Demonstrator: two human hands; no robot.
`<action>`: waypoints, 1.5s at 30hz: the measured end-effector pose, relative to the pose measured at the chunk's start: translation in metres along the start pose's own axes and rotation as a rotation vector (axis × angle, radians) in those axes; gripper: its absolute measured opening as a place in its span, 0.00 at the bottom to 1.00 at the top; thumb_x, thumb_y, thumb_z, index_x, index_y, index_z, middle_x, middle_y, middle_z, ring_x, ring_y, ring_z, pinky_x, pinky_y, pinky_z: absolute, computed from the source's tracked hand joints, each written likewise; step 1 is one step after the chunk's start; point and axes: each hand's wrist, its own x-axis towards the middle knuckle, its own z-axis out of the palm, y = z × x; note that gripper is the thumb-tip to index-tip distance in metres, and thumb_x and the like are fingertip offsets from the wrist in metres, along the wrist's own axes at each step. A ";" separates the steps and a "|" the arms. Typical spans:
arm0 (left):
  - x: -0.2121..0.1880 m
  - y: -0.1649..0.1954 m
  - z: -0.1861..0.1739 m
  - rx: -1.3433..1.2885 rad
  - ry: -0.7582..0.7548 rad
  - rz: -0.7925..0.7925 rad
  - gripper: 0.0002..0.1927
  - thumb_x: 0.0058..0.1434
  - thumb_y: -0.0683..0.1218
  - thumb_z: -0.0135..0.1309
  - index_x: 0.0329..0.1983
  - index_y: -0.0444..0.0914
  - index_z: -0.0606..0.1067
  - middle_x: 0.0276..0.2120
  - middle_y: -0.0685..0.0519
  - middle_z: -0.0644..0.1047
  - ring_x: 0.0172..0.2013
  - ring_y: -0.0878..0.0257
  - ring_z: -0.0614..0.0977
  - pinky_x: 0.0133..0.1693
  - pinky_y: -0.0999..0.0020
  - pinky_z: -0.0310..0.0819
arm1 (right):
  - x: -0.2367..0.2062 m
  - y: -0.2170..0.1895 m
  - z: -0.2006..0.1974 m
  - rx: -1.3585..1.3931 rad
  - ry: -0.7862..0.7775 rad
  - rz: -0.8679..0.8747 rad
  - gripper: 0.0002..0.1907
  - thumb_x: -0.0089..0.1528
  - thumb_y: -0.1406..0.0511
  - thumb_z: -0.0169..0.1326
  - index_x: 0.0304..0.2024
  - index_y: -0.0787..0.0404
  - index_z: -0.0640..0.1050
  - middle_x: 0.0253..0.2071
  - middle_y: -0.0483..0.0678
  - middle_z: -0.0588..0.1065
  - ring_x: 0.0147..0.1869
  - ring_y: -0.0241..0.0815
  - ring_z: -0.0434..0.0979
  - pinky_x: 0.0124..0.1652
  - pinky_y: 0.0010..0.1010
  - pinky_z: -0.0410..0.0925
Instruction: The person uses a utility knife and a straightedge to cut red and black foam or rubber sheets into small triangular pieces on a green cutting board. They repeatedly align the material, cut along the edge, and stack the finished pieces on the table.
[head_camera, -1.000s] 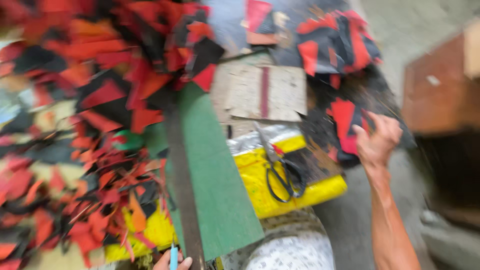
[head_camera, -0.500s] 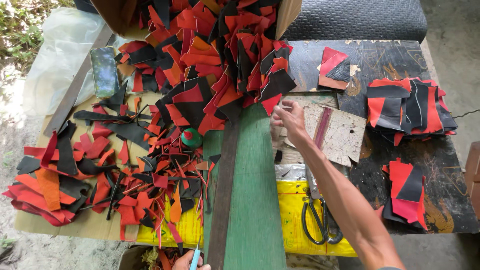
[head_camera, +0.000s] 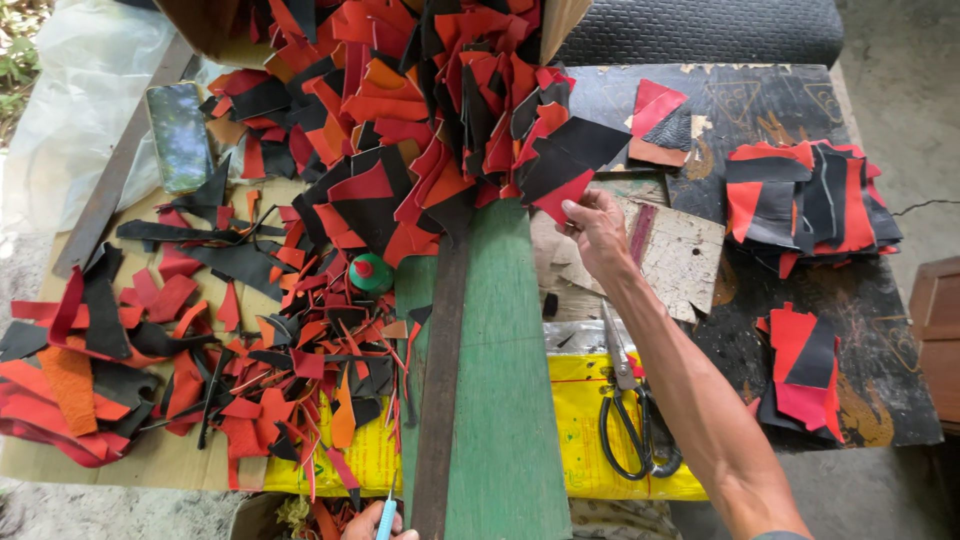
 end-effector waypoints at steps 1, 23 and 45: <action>0.001 0.000 0.001 0.006 0.015 0.030 0.21 0.42 0.42 0.77 0.25 0.34 0.72 0.15 0.55 0.66 0.17 0.67 0.70 0.26 0.68 0.61 | -0.005 -0.005 -0.008 -0.021 -0.010 -0.016 0.17 0.60 0.71 0.60 0.50 0.61 0.69 0.45 0.49 0.76 0.45 0.40 0.79 0.43 0.36 0.75; -0.003 -0.022 -0.011 -0.041 0.010 -0.062 0.18 0.48 0.42 0.72 0.30 0.33 0.72 0.15 0.56 0.65 0.15 0.67 0.66 0.23 0.66 0.61 | -0.167 -0.159 -0.134 -0.267 -0.268 0.151 0.09 0.65 0.68 0.53 0.43 0.66 0.80 0.28 0.52 0.81 0.22 0.35 0.76 0.18 0.22 0.66; -0.012 -0.025 -0.009 -0.049 0.025 -0.010 0.18 0.47 0.40 0.71 0.36 0.32 0.75 0.24 0.55 0.70 0.22 0.68 0.73 0.29 0.70 0.66 | -0.118 -0.052 -0.159 -1.208 0.164 -0.314 0.21 0.53 0.72 0.68 0.46 0.66 0.74 0.37 0.49 0.79 0.41 0.43 0.81 0.41 0.32 0.71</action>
